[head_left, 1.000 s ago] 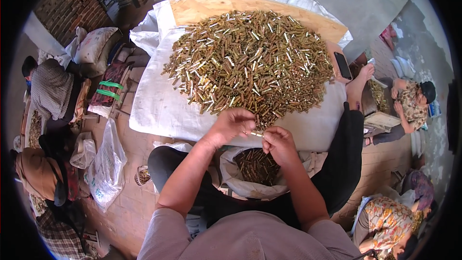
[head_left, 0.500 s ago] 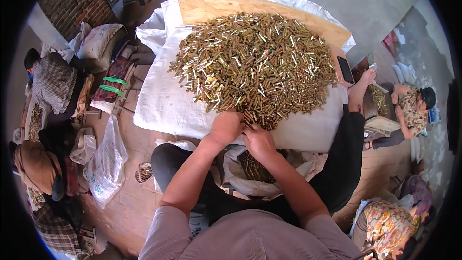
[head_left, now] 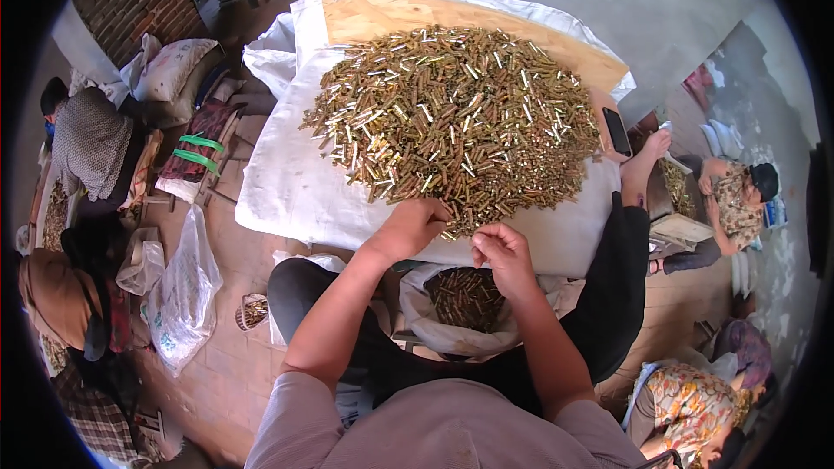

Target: The person sorts and inspects small metallic tubes by hand, moving them from a large pile into a smaller container.

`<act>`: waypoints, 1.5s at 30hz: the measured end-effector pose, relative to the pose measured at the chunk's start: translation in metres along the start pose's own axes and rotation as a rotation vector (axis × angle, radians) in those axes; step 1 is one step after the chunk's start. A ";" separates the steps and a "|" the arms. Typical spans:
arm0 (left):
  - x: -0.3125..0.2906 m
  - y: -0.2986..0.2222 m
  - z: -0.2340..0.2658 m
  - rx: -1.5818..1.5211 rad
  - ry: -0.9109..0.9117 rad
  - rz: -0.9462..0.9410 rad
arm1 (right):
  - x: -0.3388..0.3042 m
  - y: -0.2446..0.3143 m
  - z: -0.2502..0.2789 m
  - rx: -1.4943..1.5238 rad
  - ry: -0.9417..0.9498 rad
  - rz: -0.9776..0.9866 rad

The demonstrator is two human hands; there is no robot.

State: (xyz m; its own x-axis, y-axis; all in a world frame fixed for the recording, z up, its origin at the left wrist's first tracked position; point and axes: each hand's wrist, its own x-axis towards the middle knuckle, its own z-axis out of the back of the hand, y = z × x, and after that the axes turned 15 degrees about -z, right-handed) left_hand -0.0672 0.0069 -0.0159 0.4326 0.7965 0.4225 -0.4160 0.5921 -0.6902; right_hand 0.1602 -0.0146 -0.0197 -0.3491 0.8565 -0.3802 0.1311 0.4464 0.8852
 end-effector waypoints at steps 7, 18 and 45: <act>0.013 -0.033 0.002 -0.580 0.058 0.350 | -0.001 -0.004 0.008 0.288 0.074 -0.039; 0.016 -0.032 -0.007 -0.790 0.045 0.373 | 0.002 -0.007 0.016 0.316 0.095 -0.061; 0.015 -0.022 -0.002 -0.636 -0.077 0.376 | -0.004 -0.004 0.026 0.311 0.159 -0.174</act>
State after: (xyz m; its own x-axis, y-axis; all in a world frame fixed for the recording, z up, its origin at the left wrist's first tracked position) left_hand -0.0495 0.0060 0.0042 0.2850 0.9516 0.1146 0.0289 0.1110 -0.9934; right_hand 0.1852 -0.0128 -0.0283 -0.5272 0.7211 -0.4495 0.3239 0.6596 0.6782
